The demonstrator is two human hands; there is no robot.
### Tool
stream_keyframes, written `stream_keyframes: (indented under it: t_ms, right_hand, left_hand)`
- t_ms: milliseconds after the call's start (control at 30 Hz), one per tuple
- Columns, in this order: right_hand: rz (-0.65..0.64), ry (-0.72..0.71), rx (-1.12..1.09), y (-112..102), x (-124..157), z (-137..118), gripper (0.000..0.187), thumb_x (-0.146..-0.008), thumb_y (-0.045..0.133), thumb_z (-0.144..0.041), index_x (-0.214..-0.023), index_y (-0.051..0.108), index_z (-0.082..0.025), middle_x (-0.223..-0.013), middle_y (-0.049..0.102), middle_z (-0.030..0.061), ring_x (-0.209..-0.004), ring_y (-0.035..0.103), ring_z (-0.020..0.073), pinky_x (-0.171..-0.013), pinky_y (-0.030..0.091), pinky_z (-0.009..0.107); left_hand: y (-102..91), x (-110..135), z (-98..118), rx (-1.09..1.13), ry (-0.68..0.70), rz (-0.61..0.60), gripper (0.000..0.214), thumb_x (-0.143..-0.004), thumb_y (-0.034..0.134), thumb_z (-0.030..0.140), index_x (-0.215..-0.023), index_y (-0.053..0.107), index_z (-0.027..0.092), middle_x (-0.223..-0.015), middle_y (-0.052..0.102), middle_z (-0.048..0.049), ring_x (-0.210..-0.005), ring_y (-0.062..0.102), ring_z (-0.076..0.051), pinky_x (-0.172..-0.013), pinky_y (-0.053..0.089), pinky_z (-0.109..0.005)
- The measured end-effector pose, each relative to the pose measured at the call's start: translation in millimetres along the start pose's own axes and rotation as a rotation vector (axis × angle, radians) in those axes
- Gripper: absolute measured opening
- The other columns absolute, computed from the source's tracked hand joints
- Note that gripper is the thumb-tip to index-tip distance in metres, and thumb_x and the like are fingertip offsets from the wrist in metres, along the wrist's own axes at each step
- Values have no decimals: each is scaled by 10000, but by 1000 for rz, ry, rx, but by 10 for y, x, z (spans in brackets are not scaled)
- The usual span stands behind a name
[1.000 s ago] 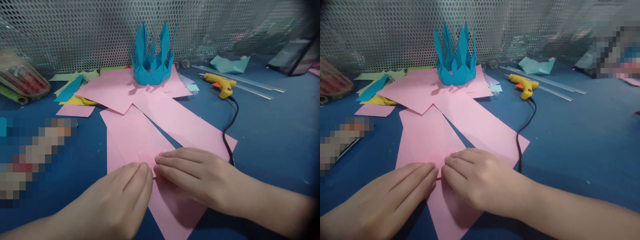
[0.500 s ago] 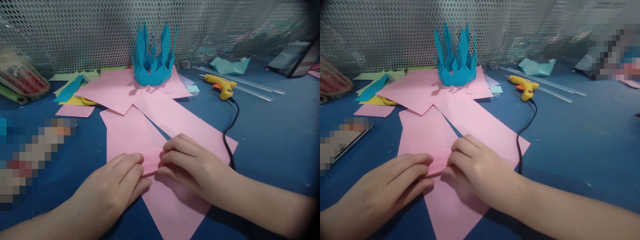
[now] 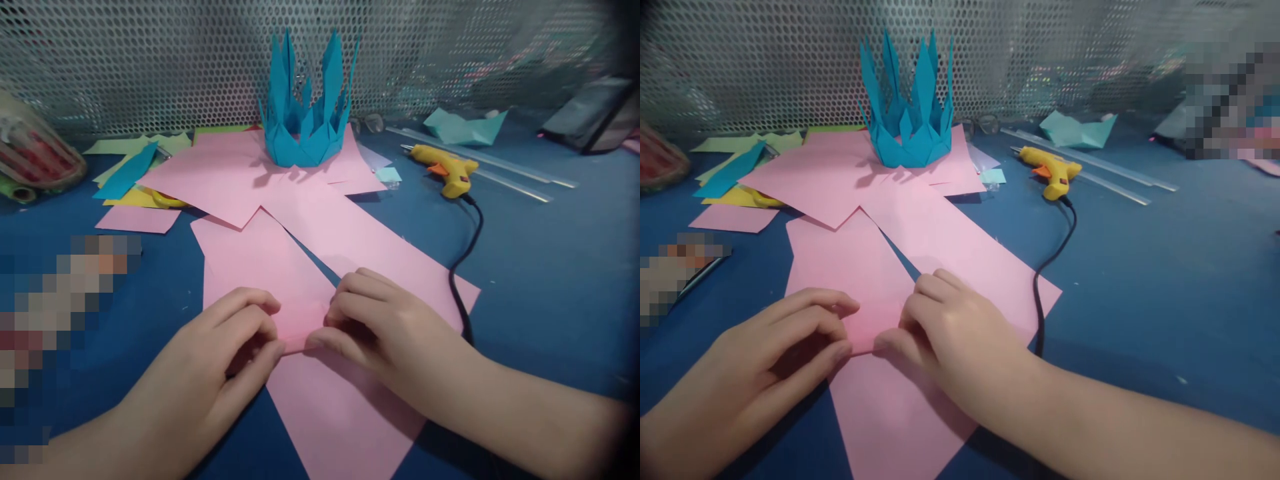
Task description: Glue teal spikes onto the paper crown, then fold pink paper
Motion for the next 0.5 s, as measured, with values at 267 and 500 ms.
stream_keyframes:
  t_ms: [267,500]
  right_hand:
    - [12,5,27,14,-7,-29,234,-829,711,-197,-628,596,-159,-668,586,26,-704,566,168,-635,484,287]
    - [39,20,8,21,-23,-30,233,-795,744,-190,-619,595,-163,-647,585,12,-677,553,155,-605,473,276]
  left_hand:
    - [-22,-64,18,110,-24,-6,190,-973,446,209,-899,613,260,-958,663,31,-866,679,-69,-758,513,-100]
    - [1,-31,15,43,29,16,232,-981,441,188,-968,659,270,-1076,660,49,-957,646,-7,-911,393,-22]
Point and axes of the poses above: each hand's wrist, its own x-axis away from the middle knuckle, its own y-axis out of the palm, z = x × y, the point moved 1 cm from there along -x, towards the middle knuckle
